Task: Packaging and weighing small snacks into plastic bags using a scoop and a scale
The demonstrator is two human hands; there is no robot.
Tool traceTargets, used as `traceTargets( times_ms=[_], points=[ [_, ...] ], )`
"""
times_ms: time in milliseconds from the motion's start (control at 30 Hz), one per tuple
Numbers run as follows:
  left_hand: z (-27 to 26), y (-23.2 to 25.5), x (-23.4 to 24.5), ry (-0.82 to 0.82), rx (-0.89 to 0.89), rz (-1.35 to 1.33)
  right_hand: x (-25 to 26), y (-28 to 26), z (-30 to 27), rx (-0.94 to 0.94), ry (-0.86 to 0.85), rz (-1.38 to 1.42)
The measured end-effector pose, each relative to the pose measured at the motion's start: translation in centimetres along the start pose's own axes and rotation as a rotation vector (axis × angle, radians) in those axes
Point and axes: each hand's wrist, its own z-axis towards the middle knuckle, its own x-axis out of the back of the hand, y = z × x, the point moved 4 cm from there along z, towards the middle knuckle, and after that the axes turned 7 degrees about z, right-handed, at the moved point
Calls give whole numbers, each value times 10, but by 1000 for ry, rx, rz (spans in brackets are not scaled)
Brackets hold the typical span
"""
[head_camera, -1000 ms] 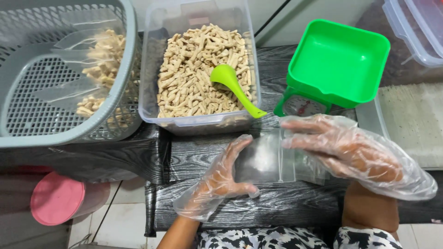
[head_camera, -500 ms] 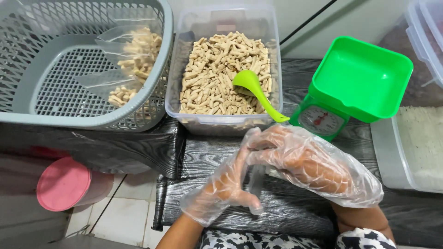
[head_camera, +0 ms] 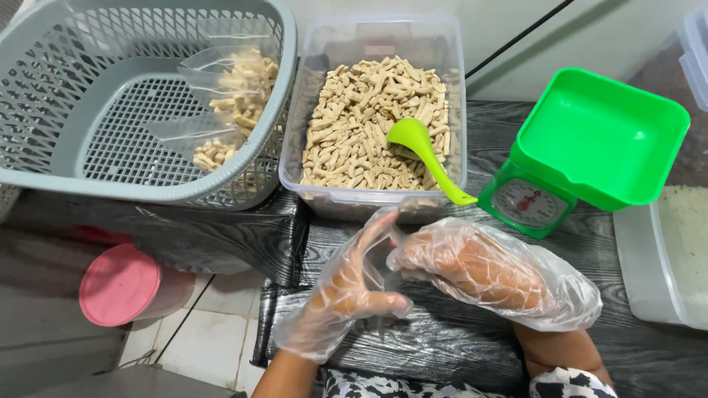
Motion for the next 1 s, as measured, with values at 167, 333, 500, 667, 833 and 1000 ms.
traceTargets(
  times_ms=[167,333,500,667,833,1000],
  points=[
    [3,6,6,129,321,158,8,-14,5,172,150,-136],
    [2,16,30,447,516,108,46,-28,-12,56,480,-532],
    [-3,-31,47,598,103,31,50,26,-12,-29,404,-711],
    [2,-124,53,177,-468,-736,53,28,13,118,325,-389],
    [-8,-130,53,236,-236,-1096,54,45,7,121,534,-254],
    [-8,-108,54,225,-148,-1285,50,40,15,194,597,-234]
  ],
)
